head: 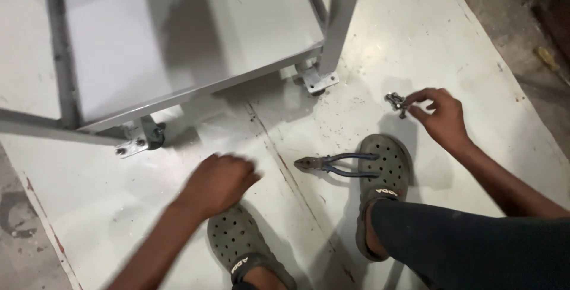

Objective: Assembling the base of a metal trolley by attaching or adjusting bolts and nuts at the wheel mounting points.

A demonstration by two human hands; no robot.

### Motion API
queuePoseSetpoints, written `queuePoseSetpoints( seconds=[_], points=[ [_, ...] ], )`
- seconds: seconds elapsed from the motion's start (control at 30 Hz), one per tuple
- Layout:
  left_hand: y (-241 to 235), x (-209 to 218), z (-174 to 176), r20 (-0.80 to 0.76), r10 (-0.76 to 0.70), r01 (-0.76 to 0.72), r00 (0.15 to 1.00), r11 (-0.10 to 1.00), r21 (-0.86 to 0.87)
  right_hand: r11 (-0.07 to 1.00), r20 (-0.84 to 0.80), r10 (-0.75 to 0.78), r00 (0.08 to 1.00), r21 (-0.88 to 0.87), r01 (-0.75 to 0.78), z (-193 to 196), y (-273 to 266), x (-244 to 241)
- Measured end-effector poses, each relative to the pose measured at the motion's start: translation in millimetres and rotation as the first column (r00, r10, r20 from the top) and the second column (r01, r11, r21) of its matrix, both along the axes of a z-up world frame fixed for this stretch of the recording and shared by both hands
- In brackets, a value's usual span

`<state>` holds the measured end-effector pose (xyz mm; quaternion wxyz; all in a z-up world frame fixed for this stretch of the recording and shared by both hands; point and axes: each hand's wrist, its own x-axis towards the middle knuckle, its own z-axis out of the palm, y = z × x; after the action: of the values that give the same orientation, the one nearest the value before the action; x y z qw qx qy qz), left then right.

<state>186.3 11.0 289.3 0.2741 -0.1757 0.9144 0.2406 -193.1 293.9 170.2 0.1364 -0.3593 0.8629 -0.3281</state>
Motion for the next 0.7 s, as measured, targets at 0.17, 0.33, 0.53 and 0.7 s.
queuePoseSetpoints(
  seconds=[0.17,0.33,0.53,0.7],
  points=[
    [-51,117,31,0.123,-0.024,0.026,0.992,1.0,-0.013,0.709,0.182,0.504,0.844,0.471,-0.525,85,-50,27],
    [-64,136,78,0.322,0.087,-0.035,0.943,0.986,-0.164,-0.014,0.428,0.816,0.389,0.686,-0.727,150,-92,58],
    [-70,149,30,-0.098,0.606,-0.613,0.79,0.785,-0.091,-0.539,0.719,0.682,0.134,0.617,-0.573,175,-135,98],
    [-87,136,-24,-0.471,0.809,-0.868,0.351,0.47,0.162,-0.162,0.841,0.506,0.193,0.312,-0.936,81,-180,152]
  ],
)
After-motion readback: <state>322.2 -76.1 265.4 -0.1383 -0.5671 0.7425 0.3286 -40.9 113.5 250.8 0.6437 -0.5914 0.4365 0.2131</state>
